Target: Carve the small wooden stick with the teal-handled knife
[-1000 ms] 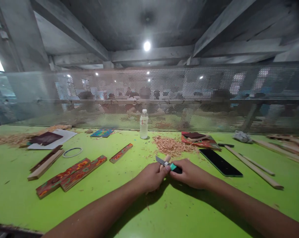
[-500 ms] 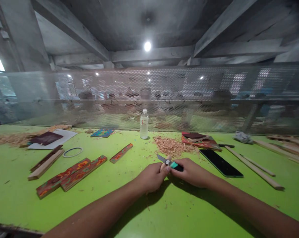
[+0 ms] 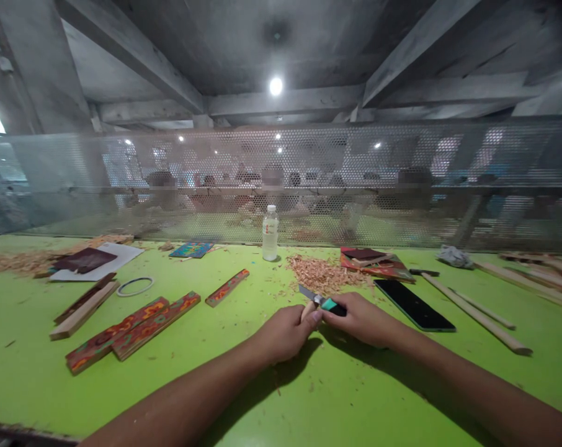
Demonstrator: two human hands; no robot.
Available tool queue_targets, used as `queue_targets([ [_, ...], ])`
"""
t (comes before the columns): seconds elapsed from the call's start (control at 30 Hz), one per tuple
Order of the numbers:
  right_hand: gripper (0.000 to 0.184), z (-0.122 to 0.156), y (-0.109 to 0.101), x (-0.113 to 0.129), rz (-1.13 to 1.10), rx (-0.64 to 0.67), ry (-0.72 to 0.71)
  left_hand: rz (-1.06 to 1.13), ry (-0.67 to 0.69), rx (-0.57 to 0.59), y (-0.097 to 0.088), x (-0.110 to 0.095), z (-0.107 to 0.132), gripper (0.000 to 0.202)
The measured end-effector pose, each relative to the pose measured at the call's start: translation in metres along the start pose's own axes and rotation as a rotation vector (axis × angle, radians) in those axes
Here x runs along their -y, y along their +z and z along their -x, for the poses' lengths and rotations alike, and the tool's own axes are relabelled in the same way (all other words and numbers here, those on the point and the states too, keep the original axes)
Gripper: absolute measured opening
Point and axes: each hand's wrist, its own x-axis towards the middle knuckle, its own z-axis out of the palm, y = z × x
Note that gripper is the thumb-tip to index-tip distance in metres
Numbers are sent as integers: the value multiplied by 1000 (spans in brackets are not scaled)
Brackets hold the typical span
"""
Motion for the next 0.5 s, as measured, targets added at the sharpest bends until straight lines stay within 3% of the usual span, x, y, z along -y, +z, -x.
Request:
queue_targets([
  [0.13,32,1,2,3,-24,46,-31,37,-18,3,0,1,-1,36],
  [0.33,44,-1,-2,-2,-18,14,18,99,-97,12,1,4,-2,34],
  [0.5,37,2,0,4,-37,57,-13,124,-117,-13,3,7,-5,29],
])
